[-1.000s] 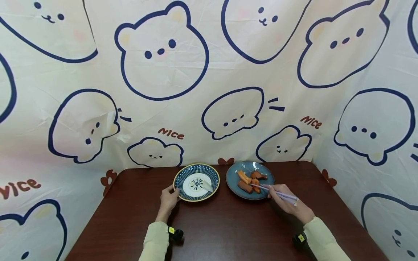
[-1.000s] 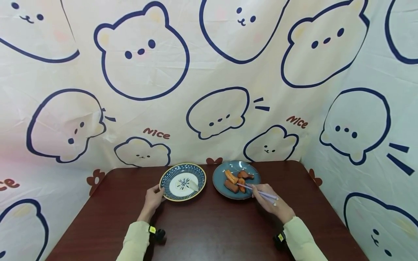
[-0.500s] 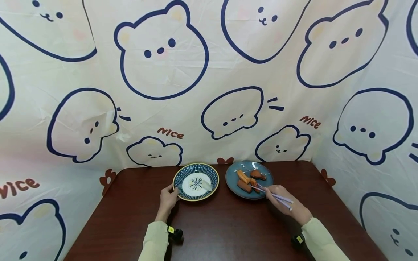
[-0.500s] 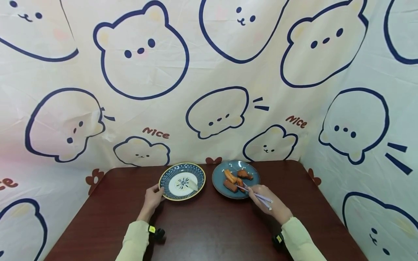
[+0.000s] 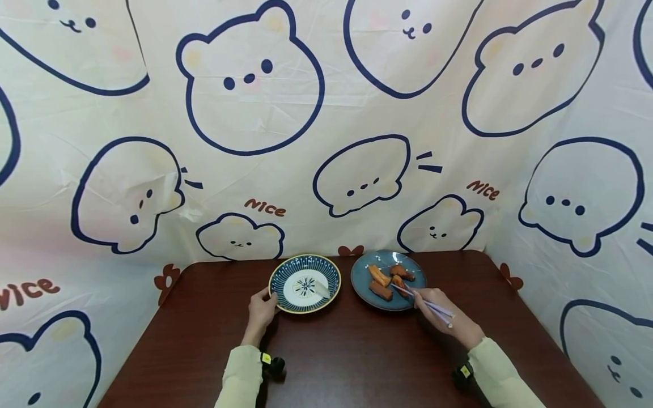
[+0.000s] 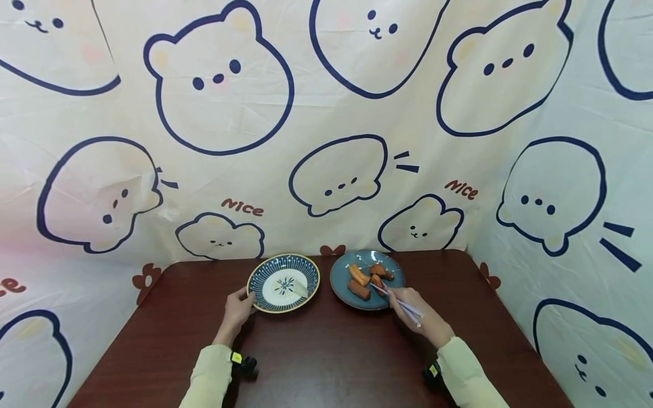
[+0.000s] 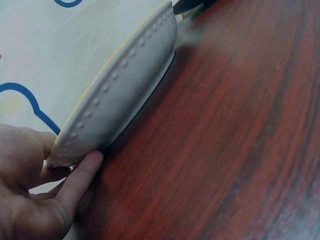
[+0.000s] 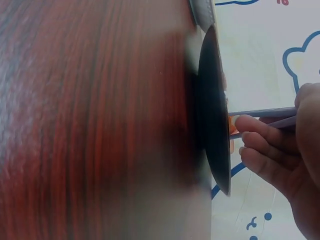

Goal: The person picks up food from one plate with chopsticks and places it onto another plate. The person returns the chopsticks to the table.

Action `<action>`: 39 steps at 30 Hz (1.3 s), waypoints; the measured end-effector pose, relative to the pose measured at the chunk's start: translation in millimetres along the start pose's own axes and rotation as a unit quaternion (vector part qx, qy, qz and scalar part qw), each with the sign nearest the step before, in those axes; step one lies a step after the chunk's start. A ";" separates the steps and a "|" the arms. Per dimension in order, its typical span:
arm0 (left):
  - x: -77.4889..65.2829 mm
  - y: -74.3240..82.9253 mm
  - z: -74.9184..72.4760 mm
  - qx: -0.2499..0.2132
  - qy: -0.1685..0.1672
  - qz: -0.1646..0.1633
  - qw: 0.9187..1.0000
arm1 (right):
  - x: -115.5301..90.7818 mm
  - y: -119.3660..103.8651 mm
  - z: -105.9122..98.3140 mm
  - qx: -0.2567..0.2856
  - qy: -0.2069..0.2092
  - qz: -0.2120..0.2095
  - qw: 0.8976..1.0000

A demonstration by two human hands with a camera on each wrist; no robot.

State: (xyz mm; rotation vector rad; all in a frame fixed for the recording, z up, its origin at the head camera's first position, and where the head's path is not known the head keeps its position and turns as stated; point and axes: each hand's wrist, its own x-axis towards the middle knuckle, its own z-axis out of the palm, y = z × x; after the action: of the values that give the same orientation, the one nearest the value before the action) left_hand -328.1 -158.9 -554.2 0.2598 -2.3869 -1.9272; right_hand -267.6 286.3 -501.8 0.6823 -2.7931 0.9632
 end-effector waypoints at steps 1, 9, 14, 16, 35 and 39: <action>0.2 -0.1 0.2 0.000 0.000 0.000 1.000 | 0.1 -2.4 -0.4 -0.002 0.000 -0.005 1.000; 0.2 -0.4 -1.1 0.007 0.001 0.002 1.000 | 3.2 3.3 0.7 0.009 -0.014 0.029 0.999; 0.1 0.0 -2.1 0.006 -0.001 0.003 1.000 | 4.6 8.0 0.3 0.018 -0.014 0.035 0.999; -0.1 0.4 -2.2 0.005 -0.001 0.002 1.000 | 5.2 6.4 -0.8 0.023 -0.019 0.030 0.999; 0.2 -0.4 -1.4 0.004 0.000 0.000 1.000 | 3.9 3.0 5.6 -0.025 -0.008 -0.017 1.000; 0.9 -0.9 -1.0 0.006 0.000 -0.001 1.000 | 3.8 3.3 6.8 -0.061 -0.010 -0.025 0.998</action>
State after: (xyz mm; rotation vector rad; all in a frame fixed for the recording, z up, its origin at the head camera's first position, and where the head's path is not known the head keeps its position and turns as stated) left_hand -328.7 -160.2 -554.9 0.2612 -2.4003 -1.9140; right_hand -272.2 283.0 -508.1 0.7458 -2.8092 0.7745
